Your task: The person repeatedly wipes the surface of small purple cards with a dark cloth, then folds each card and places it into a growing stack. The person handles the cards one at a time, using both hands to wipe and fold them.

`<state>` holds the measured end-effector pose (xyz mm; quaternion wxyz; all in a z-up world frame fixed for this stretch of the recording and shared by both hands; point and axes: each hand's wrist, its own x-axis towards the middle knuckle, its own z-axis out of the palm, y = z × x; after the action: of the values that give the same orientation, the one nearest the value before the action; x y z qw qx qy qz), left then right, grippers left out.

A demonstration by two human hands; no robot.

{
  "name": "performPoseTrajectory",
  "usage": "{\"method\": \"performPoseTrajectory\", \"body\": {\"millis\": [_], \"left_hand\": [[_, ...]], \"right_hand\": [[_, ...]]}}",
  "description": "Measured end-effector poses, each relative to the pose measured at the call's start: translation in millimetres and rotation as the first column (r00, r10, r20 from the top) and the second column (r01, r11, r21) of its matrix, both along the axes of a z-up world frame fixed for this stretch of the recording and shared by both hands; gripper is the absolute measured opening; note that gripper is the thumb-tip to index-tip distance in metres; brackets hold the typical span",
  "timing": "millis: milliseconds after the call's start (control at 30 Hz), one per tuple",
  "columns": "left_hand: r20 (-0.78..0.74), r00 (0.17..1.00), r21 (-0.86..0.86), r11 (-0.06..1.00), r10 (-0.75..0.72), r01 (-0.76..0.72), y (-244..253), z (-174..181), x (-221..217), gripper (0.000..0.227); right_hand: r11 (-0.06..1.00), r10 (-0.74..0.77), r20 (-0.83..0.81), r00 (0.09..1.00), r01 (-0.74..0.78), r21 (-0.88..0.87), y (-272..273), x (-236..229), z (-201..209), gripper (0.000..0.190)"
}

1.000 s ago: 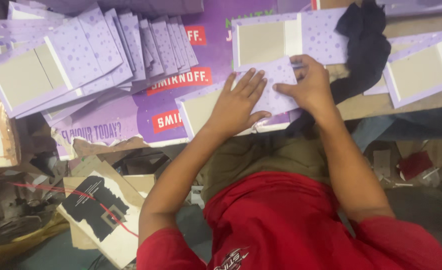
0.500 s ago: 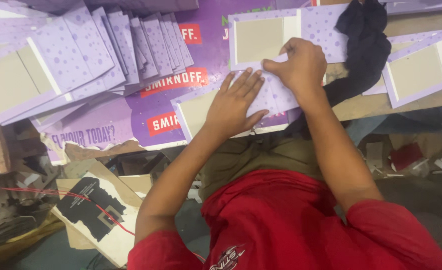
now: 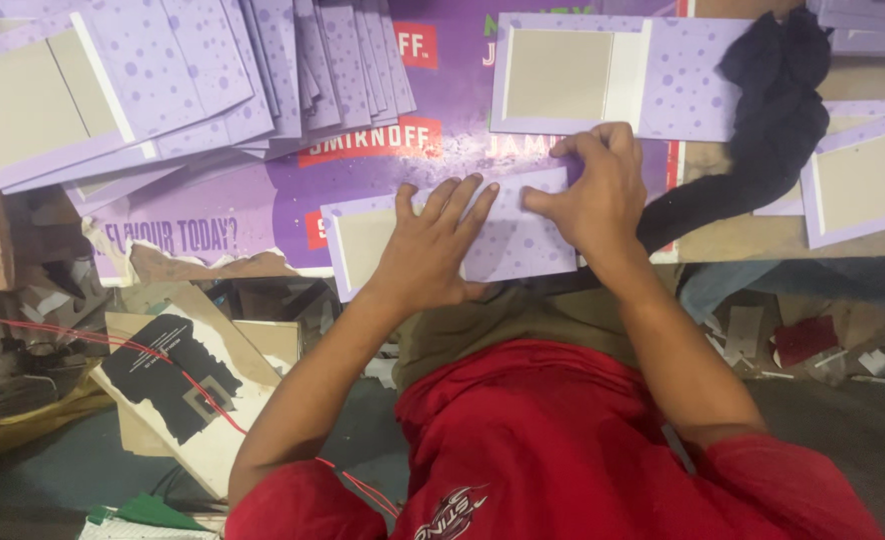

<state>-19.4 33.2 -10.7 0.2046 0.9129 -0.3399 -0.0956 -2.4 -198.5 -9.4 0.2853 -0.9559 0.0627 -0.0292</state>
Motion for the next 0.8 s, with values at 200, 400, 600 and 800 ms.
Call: {"method": "performPoseTrajectory", "body": {"millis": [200, 400, 600, 800], "left_hand": [[0.017, 1.0, 0.038, 0.999, -0.005, 0.005, -3, 1, -1, 0.123], [0.06, 0.998, 0.035, 0.999, 0.032, -0.034, -1, 0, -2, 0.118], [0.106, 0.992, -0.021, 0.997, 0.07, -0.068, -2, 0, -6, 0.112], [0.133, 0.987, 0.021, 0.996, 0.088, -0.091, -6, -1, -5, 0.111]], "right_hand": [[0.994, -0.099, -0.058, 0.993, 0.097, -0.05, 10, 11, 1, 0.039], [0.993, -0.118, 0.037, 0.992, 0.119, -0.026, 19, 19, -11, 0.04], [0.997, -0.049, 0.055, 0.997, 0.052, -0.054, 15, 2, -12, 0.04], [0.995, 0.013, 0.012, 1.0, -0.012, -0.097, 3, -50, -6, 0.04]]}}
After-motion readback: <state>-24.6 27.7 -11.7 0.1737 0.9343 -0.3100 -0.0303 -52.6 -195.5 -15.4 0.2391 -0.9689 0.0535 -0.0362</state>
